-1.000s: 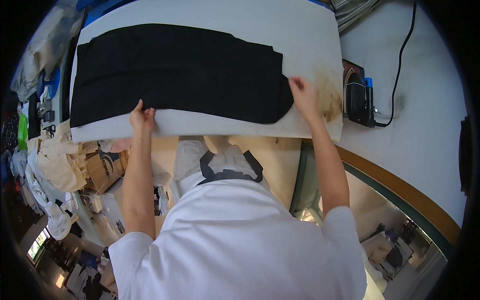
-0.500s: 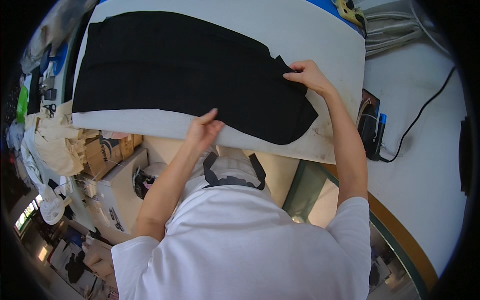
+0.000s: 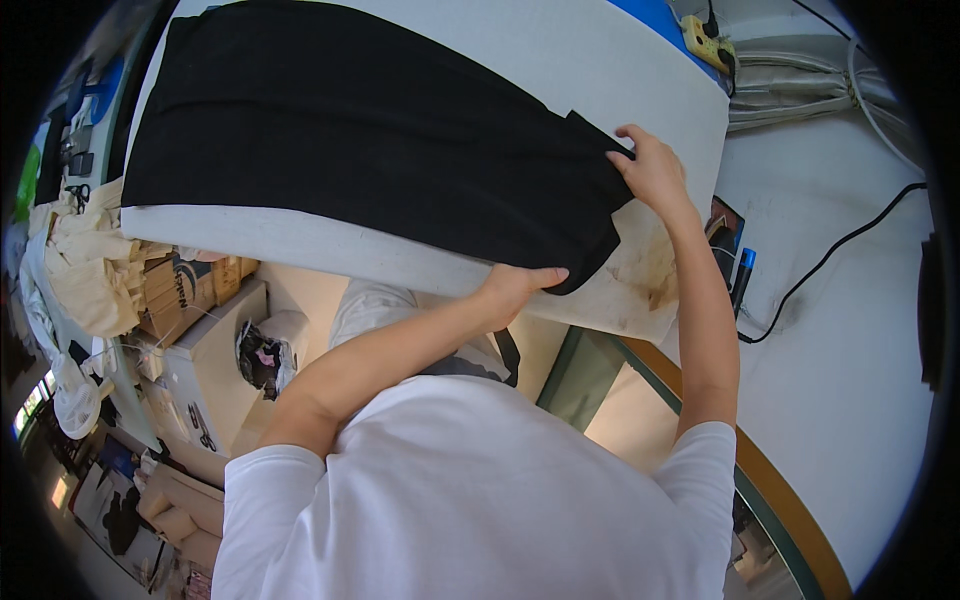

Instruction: The person irons a black garment on a white ironing board, smoothing the fabric with an electric iron. After ironing, the person folds the garment, attaches a tag, and places it into a clear plastic bag. The person then moves to a nearby table to handle other folded clothes and fabrics.

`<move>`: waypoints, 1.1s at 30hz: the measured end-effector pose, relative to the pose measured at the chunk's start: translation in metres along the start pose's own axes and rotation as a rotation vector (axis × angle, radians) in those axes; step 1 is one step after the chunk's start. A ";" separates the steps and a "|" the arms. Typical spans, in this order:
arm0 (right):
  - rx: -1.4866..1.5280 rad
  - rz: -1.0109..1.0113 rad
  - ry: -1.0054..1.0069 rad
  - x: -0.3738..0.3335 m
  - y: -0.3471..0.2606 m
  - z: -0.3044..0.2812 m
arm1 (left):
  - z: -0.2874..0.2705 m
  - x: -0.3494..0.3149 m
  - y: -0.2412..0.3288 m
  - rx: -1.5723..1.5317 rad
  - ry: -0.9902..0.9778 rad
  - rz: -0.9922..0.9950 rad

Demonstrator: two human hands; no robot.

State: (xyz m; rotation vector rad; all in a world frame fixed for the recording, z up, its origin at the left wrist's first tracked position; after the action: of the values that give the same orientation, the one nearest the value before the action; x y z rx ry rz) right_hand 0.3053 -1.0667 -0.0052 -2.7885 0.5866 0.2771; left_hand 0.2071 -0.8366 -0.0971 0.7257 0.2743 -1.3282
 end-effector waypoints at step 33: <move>2.059 0.373 0.712 -0.178 0.197 0.118 | 0.064 0.038 -0.101 -0.127 -0.021 -0.419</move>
State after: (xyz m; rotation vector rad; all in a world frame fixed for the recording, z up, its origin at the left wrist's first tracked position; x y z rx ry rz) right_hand 0.0474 -1.1385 -0.1187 -0.6770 0.7663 -0.8227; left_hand 0.1071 -0.9123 -0.1029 0.5637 0.5087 -1.6958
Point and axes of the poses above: each hand's wrist, its own x-axis towards the middle knuckle, its own z-axis out of the palm, y = z × x, the point moved 10 cm from there along x, towards the middle knuckle, and after that the axes turned 3 degrees about -y, right-handed, at the moved point
